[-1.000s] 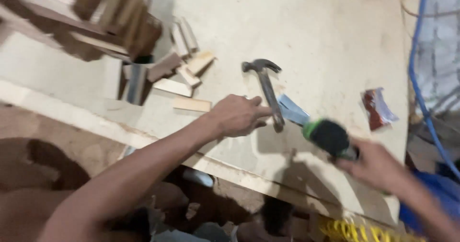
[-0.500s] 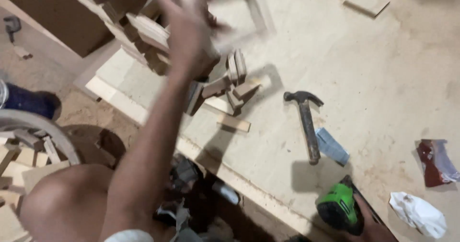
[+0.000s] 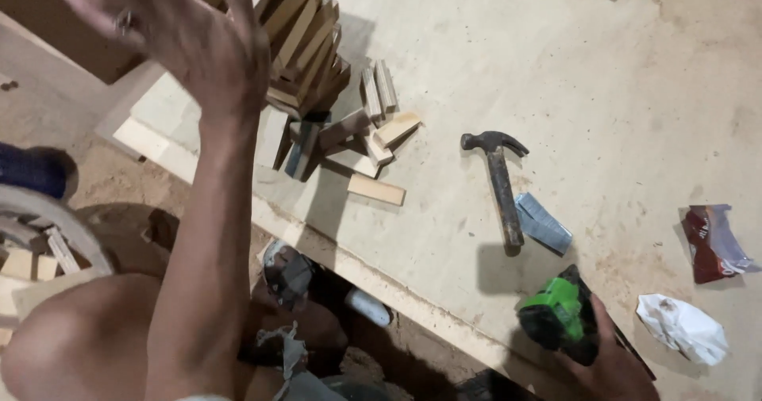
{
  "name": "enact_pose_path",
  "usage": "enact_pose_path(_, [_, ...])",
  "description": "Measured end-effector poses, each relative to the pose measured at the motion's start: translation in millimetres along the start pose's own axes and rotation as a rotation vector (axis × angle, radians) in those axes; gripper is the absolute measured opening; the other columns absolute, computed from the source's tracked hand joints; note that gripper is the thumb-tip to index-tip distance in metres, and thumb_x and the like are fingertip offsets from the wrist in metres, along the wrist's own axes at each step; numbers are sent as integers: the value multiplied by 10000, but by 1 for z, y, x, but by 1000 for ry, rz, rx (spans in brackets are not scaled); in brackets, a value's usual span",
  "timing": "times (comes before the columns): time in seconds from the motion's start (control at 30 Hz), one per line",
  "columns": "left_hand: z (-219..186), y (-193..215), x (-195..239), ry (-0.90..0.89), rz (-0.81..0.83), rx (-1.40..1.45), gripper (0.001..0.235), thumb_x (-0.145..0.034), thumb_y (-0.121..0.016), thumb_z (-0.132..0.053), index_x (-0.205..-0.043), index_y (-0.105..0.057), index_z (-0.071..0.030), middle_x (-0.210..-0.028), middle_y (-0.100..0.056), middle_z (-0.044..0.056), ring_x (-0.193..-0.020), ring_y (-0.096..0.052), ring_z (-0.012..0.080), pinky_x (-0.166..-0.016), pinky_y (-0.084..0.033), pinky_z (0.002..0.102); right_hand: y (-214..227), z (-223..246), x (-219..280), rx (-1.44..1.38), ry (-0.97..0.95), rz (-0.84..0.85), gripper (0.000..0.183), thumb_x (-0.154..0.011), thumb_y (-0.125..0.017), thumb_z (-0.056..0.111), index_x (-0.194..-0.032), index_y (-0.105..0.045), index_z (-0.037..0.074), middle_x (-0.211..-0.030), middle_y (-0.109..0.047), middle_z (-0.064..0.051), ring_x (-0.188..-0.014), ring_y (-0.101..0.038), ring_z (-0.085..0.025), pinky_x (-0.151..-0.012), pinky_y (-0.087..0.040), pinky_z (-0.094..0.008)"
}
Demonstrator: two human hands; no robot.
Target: Assembling small wooden frames by aligning wooden strips and joining them using a pneumatic nail gun.
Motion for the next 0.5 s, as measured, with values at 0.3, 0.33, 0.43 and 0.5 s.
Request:
enact_pose_path(0.3, [-21, 37, 154, 114, 783, 175, 755, -957, -698, -486, -1416, -418, 45, -1352, -445, 325, -1212, -410, 495, -966, -359, 621, -52, -20, -27, 222, 185, 40, 1310, -707, -726, 725, -1607, 145, 342, -1531, -424, -73, -1260, -608, -358, -975, -515, -477])
enact_pose_path(0.33, [-11, 28, 169, 109, 809, 182, 755, -957, -698, -486, -1416, -418, 45, -1352, -445, 325, -1212, -410, 495, -966, -359, 621, -35, -8, -12, 223, 161, 54, 1310, -707, -726, 725, -1607, 145, 342, -1531, -424, -73, -1260, -608, -358, -975, -515, -477])
enact_pose_path(0.43, [14, 6, 200, -63, 755, 101, 499, -872, -745, -300, -1216, -589, 26, -1151, -573, 239, -981, -566, 465, -779, -437, 583, 10, 7, 0, 261, 157, 16, 1204, -632, -746, 762, -1603, -101, 460, -1230, -700, -9, -938, -747, -295, -687, -586, -401])
enact_pose_path(0.5, [33, -9, 204, -128, 604, 90, 327, -894, -804, -248, -1046, -663, 5, -902, -689, 207, -773, -650, 419, -608, -471, 529, 34, -26, -22, -237, 122, -245, 381, -722, -654, 464, -1054, -700, 284, -901, -760, -8, -808, -663, -156, -734, -492, -355])
Point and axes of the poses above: each hand's wrist, its own x-axis away from the middle knuckle, its own y-axis out of the back of the hand, z = x × y, the point moved 5 cm from there along -x, towards the middle knuckle
